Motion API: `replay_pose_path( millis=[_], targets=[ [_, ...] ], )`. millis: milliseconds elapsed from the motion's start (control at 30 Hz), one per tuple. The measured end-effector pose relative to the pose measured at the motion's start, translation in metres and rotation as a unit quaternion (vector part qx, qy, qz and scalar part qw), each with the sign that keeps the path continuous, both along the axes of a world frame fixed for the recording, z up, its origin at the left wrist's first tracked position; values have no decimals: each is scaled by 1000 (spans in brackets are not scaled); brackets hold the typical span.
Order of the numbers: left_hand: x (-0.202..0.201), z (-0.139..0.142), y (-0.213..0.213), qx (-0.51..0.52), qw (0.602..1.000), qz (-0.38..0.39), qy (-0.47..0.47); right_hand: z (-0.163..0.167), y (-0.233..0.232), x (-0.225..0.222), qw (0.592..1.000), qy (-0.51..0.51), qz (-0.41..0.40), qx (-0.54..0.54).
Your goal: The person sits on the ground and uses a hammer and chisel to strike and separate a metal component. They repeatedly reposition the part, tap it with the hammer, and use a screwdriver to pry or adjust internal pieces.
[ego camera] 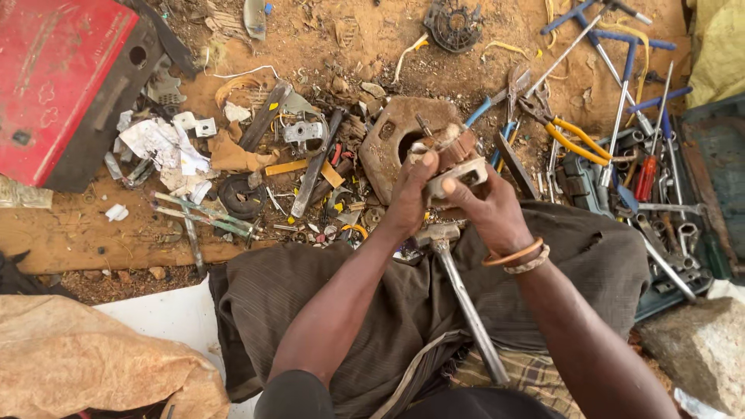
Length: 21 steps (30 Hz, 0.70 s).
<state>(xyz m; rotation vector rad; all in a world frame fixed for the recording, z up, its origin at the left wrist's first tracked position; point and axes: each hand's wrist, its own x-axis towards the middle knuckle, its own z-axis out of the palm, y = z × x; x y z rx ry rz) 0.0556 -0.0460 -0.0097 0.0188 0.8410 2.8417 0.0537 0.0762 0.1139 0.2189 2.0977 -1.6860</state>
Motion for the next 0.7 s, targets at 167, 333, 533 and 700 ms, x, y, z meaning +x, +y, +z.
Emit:
replay_pose_path(
  millis=[167, 333, 533, 700],
  targets=[
    [-5, 17, -12, -72, 997, 26, -1, -4, -4, 5, 966, 165, 59, 190],
    [-8, 25, -12, -84, 995, 35, -48, -22, -6, 8, 954, 200, 44, 219],
    [-7, 17, -12, -83, 994, 52, -46, -47, 5, 5, 993, 96, 15, 63],
    [-8, 19, -16, -44, 997, 23, -63, -47, 26, 2, 964, -120, -5, -238]
  ],
)
